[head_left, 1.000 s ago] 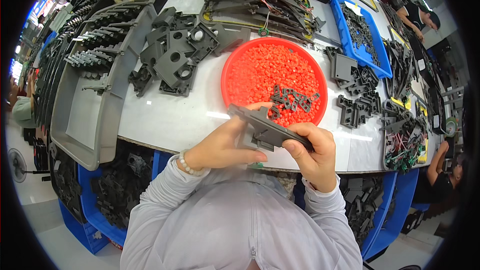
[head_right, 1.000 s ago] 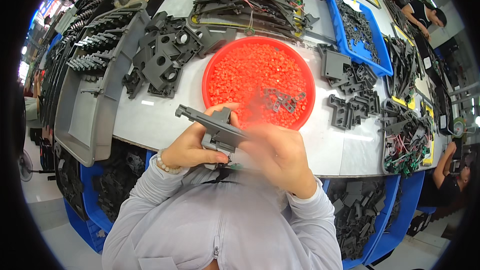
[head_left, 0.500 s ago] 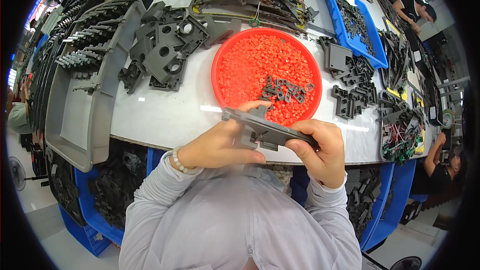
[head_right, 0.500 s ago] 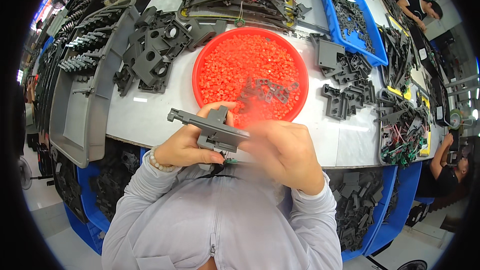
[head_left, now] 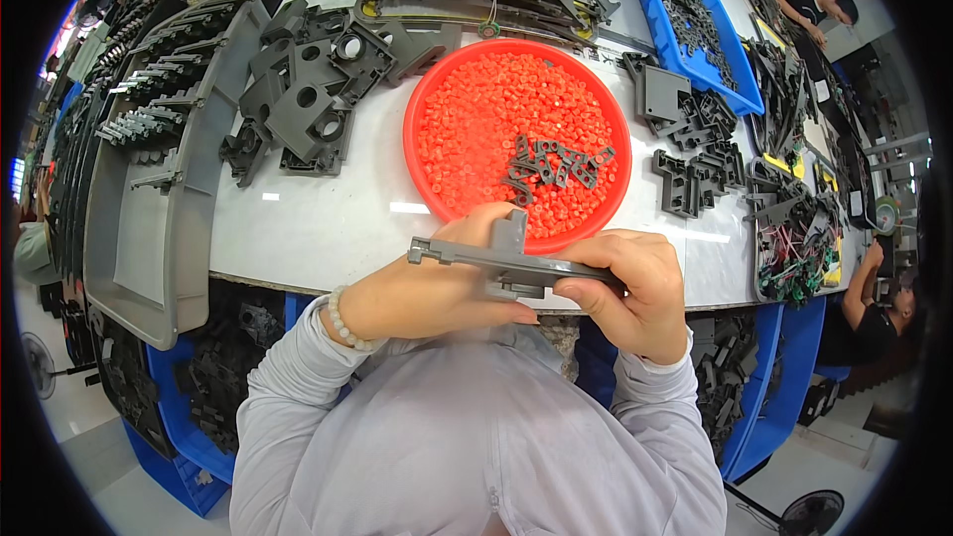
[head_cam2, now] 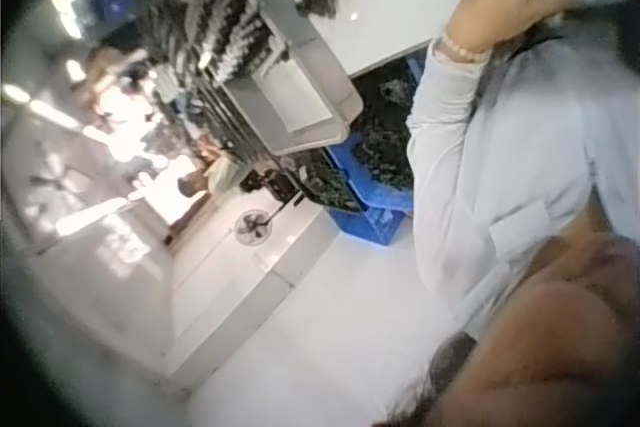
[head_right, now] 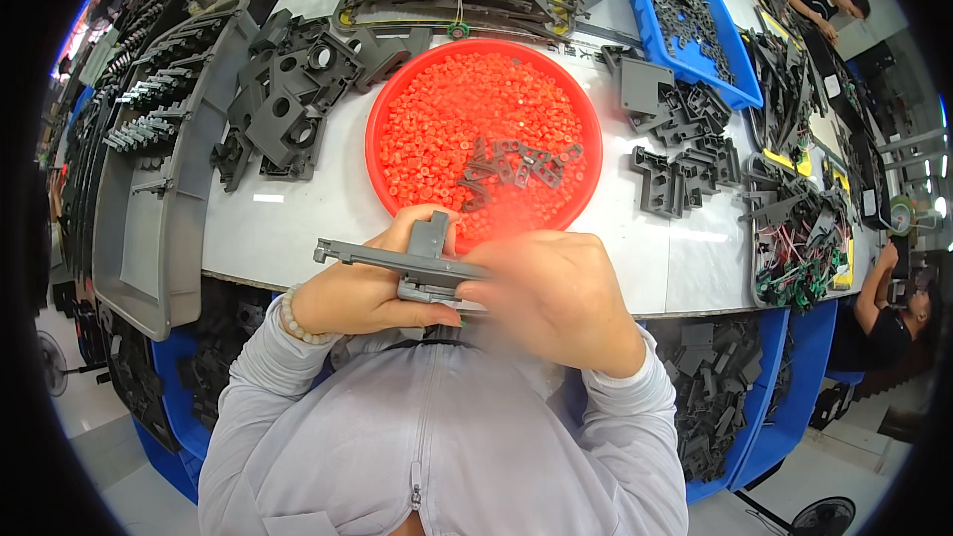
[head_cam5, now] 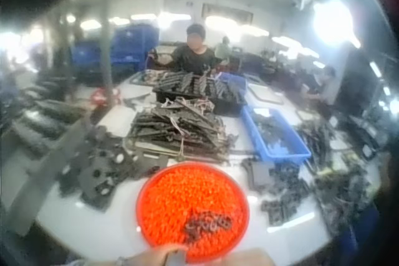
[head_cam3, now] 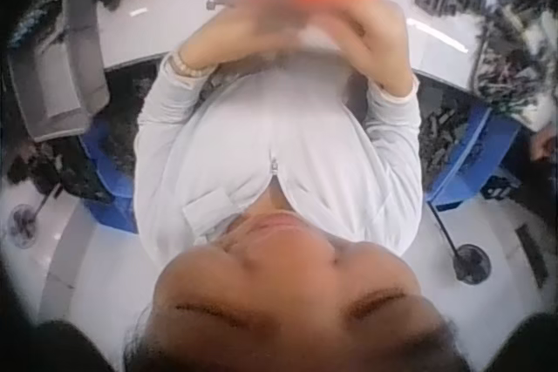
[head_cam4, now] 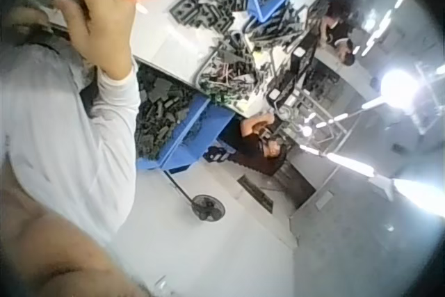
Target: The person assembles a plastic electronic housing by inserting a small fan and internal components into it, then snapping the case shut by hand.
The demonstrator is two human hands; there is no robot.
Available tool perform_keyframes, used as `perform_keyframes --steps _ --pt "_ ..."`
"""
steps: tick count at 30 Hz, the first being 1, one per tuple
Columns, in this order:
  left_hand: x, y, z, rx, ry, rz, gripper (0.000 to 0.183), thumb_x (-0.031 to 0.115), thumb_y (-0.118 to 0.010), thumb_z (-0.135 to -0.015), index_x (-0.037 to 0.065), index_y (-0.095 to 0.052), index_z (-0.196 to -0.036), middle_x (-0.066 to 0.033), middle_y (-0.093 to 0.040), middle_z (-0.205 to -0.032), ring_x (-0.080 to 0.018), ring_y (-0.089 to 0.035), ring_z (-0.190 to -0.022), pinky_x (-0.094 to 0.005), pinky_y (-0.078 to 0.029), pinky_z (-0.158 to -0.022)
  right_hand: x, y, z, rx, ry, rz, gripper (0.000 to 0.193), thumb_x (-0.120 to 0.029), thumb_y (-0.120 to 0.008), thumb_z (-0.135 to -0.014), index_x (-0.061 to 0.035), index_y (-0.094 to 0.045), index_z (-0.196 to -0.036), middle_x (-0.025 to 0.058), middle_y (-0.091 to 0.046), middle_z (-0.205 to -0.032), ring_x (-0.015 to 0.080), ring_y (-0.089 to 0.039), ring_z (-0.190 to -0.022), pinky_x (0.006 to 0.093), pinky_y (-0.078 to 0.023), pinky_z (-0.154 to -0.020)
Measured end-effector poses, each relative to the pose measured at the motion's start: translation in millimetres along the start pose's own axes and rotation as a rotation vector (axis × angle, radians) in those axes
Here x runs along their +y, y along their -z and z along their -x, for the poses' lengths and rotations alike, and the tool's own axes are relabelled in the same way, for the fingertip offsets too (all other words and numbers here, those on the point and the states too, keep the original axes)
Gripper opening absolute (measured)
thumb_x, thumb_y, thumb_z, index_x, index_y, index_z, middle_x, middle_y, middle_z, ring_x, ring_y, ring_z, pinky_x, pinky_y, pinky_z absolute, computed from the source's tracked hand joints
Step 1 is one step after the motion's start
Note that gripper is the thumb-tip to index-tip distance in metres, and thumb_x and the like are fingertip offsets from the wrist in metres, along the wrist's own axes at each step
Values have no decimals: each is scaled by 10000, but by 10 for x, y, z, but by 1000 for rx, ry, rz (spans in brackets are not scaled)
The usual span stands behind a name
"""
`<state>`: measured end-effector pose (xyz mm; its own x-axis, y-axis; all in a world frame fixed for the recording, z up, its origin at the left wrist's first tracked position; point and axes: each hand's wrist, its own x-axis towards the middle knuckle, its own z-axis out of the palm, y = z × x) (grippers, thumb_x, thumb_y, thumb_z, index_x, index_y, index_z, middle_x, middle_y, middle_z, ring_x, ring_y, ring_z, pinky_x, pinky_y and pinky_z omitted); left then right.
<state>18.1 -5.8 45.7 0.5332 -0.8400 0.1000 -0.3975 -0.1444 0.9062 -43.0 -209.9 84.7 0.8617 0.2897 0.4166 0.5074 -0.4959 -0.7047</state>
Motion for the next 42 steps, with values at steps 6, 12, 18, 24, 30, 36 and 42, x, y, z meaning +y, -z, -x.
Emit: perform_keyframes --steps 6,12,18,24,30,36,42 --pt "88 -8 9 51 -20 -82 756 253 -778 -717 1 -309 -1253 -98 -500 -1038 -203 -522 -962 -314 -423 -846 -92 -60 -60 98 42 14 243 -44 -731 -614 -10 -628 -832 99 -591 -644 268 -570 -524 344 -456 -480" --pt "-1 84 -64 -43 -88 -206 765 223 -774 -714 14 -297 -1273 -98 -483 -1050 -188 -500 -982 -313 -416 -843 -42 -7 -172 39 -9 85 219 -89 -706 -654 0 -636 -842 110 -577 -632 273 -565 -545 330 -461 -507" --pt "-200 100 165 173 48 371 685 305 -738 -731 -16 -404 -1235 -131 -477 -1178 -233 -473 -1110 -359 -375 -944 186 285 -42 165 -298 -374 237 -170 -639 -798 -23 -658 -982 62 -671 -789 121 -608 -698 245 -468 -645" --pt "-327 13 197 360 -53 1140 771 511 -680 -740 19 -387 -1256 -108 -545 -956 -246 -557 -953 -374 -465 -804 780 69 64 142 -285 196 157 -77 -634 -767 -20 -650 -912 83 -644 -791 207 -608 -715 290 -468 -613" --pt "-413 -159 215 294 -74 1339 746 548 -569 -804 34 -356 -1301 -133 -470 -946 -304 -553 -868 -467 -513 -763 893 -183 -58 27 -228 536 223 -121 -720 -686 -24 -636 -868 88 -603 -829 252 -563 -807 345 -458 -680" --pt "-409 -251 173 281 36 1358 651 401 -616 -778 43 -387 -1271 -126 -477 -928 -305 -568 -881 -486 -497 -834 1011 -112 39 144 -136 455 140 -51 -670 -708 -23 -648 -843 90 -602 -780 249 -577 -721 331 -467 -625" --pt "-360 -235 88 337 78 1249 599 316 -628 -736 7 -416 -1203 -143 -553 -1059 -245 -597 -912 -377 -484 -817 636 -195 109 153 -129 168 223 41 -634 -708 -20 -663 -920 94 -630 -832 219 -625 -729 290 -488 -572"
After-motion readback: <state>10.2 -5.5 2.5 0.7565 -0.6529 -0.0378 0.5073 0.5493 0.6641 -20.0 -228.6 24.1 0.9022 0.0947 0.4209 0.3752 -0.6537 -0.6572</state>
